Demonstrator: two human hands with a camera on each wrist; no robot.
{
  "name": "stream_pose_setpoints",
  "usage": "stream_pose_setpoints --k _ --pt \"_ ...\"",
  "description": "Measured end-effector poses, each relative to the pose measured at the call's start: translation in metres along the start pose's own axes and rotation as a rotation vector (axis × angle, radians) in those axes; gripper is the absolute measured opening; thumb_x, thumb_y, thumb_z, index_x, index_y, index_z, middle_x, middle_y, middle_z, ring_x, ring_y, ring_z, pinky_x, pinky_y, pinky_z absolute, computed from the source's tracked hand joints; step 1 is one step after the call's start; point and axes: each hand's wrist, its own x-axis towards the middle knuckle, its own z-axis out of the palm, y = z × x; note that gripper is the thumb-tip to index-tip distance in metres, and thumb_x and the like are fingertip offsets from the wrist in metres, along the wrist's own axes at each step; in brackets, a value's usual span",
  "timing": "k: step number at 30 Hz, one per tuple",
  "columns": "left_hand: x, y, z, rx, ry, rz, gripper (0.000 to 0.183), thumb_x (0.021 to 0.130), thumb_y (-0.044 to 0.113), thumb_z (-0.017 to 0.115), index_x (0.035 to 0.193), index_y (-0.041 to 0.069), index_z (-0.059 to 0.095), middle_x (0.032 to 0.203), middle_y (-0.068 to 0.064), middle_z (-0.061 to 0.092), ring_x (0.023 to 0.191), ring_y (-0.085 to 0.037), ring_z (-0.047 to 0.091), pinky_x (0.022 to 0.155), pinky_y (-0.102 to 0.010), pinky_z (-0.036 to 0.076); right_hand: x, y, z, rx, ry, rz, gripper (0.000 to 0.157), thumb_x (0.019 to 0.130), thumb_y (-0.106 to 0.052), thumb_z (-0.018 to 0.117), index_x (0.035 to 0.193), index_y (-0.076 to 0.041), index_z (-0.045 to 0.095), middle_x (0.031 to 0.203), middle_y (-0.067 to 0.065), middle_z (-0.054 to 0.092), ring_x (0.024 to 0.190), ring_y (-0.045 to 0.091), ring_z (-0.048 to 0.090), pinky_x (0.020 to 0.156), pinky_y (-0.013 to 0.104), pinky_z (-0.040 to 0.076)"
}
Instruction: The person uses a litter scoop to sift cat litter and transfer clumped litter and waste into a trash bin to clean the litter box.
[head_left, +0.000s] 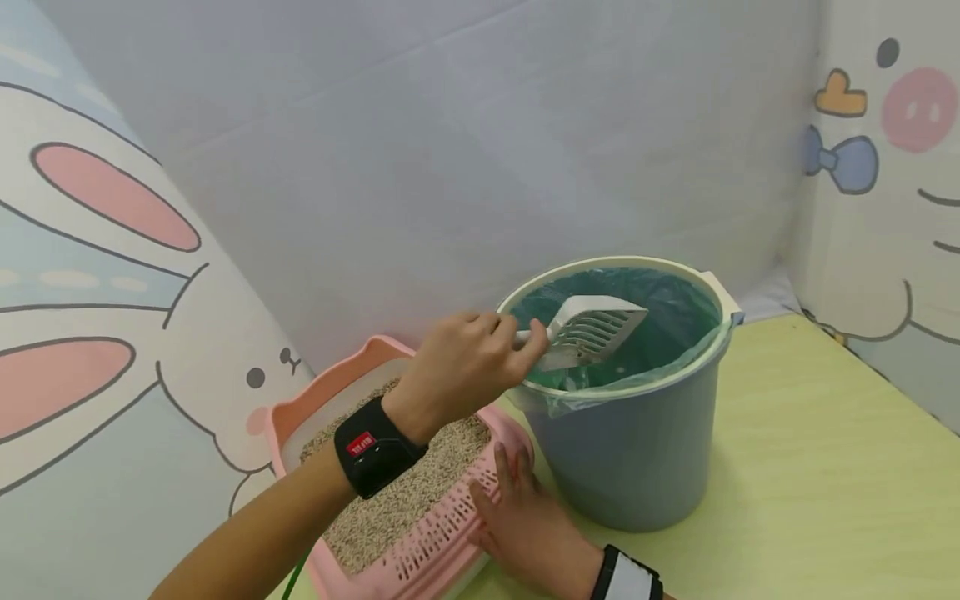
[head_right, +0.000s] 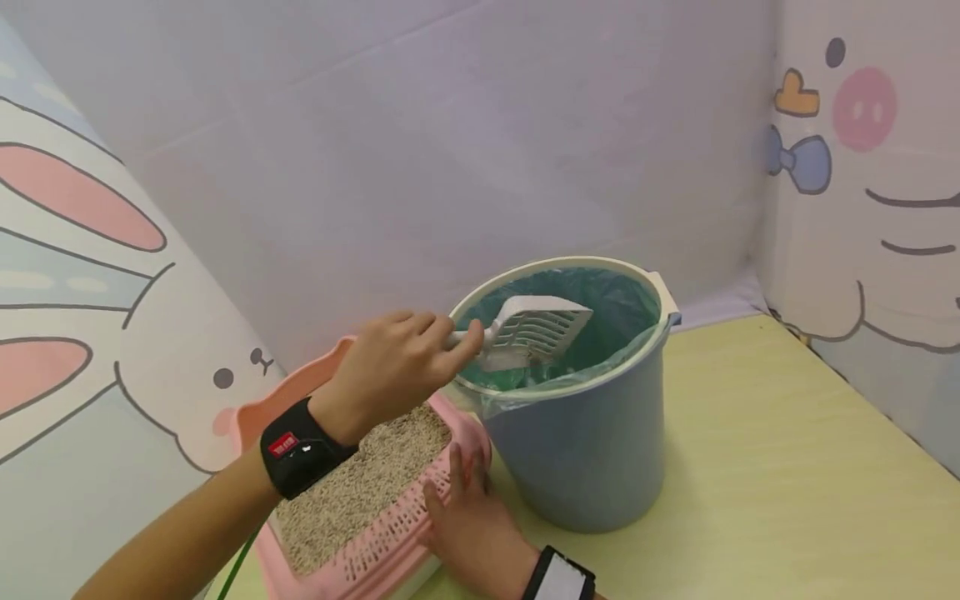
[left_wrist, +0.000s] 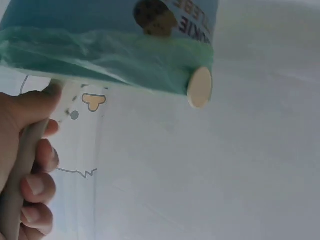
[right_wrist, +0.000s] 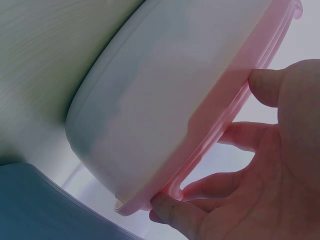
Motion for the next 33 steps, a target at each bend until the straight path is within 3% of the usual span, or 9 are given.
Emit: stream_pose_setpoints --k 2,5,9,14,19,25,29,33 --pt "0.003 -0.001 0.004 0.079 0.046 0.067 0.017 0.106 0.018 0.065 0.12 0.018 0.074 0.08 0.003 0.072 0.068 -0.01 0.068 0.065 -0.022 0.054 0.0 0.0 0.001 -0.032 0.018 -0.011 0.052 0.1 -0.055 0.066 0.139 -0.019 0.068 0.148 0.038 0.052 0.125 0.056 0.063 0.079 0.037 0.064" --pt "0.003 -0.002 0.008 0.143 0.101 0.116 0.016 0.107 0.02 0.063 0.118 0.018 0.074 0.081 0.005 0.073 0.068 -0.009 0.067 0.067 -0.021 0.052 -0.001 -0.002 0.002 -0.064 0.038 -0.031 0.052 0.099 -0.057 0.066 0.138 -0.021 0.069 0.147 0.038 0.053 0.123 0.055 0.065 0.082 0.036 0.064" --pt "-0.002 -0.003 0.008 0.16 0.121 0.122 0.015 0.105 0.021 0.065 0.116 0.017 0.075 0.081 0.005 0.073 0.068 -0.009 0.067 0.066 -0.021 0.052 -0.001 -0.006 0.003 -0.073 0.044 -0.051 0.053 0.1 -0.058 0.064 0.139 -0.022 0.069 0.148 0.038 0.053 0.123 0.054 0.065 0.079 0.033 0.064" --pt "-0.009 -0.007 0.006 0.149 0.114 0.095 0.014 0.105 0.018 0.066 0.117 0.016 0.074 0.081 0.004 0.073 0.069 -0.01 0.068 0.07 -0.022 0.055 0.0 -0.009 0.002 -0.042 0.033 -0.056 0.053 0.099 -0.057 0.065 0.138 -0.02 0.068 0.148 0.038 0.053 0.124 0.055 0.064 0.086 0.039 0.064" --pt "-0.015 -0.015 0.003 0.009 0.084 -0.015 0.016 0.101 0.015 0.071 0.117 0.017 0.073 0.079 0.002 0.072 0.066 -0.011 0.069 0.063 -0.024 0.055 0.001 -0.009 -0.002 0.08 0.001 -0.04 0.053 0.1 -0.05 0.069 0.139 -0.015 0.066 0.15 0.041 0.049 0.128 0.06 0.059 0.086 0.047 0.063" --pt "-0.031 -0.027 0.0 -0.256 0.035 -0.229 0.018 0.096 0.025 0.079 0.11 0.016 0.073 0.07 0.001 0.068 0.051 -0.011 0.057 0.045 -0.026 0.043 0.002 -0.007 -0.004 0.219 -0.066 -0.007 0.054 0.1 -0.045 0.07 0.142 -0.012 0.064 0.154 0.044 0.041 0.134 0.065 0.05 0.084 0.05 0.063" --pt "-0.042 -0.035 0.0 -0.461 0.024 -0.358 0.024 0.094 0.026 0.081 0.111 0.01 0.077 0.082 -0.003 0.079 0.059 -0.013 0.069 0.05 -0.028 0.05 -0.001 -0.003 -0.006 0.298 -0.142 0.045 0.055 0.101 -0.043 0.068 0.146 -0.012 0.061 0.16 0.044 0.032 0.14 0.067 0.041 0.08 0.048 0.064" --pt "-0.055 -0.046 -0.001 -0.634 -0.079 -0.463 0.031 0.096 0.026 0.078 0.12 0.007 0.076 0.1 -0.01 0.083 0.068 -0.015 0.075 0.056 -0.028 0.055 -0.005 0.003 -0.008 0.338 -0.192 0.09 0.055 0.103 -0.042 0.066 0.148 -0.012 0.059 0.163 0.044 0.026 0.143 0.068 0.036 0.08 0.048 0.063"
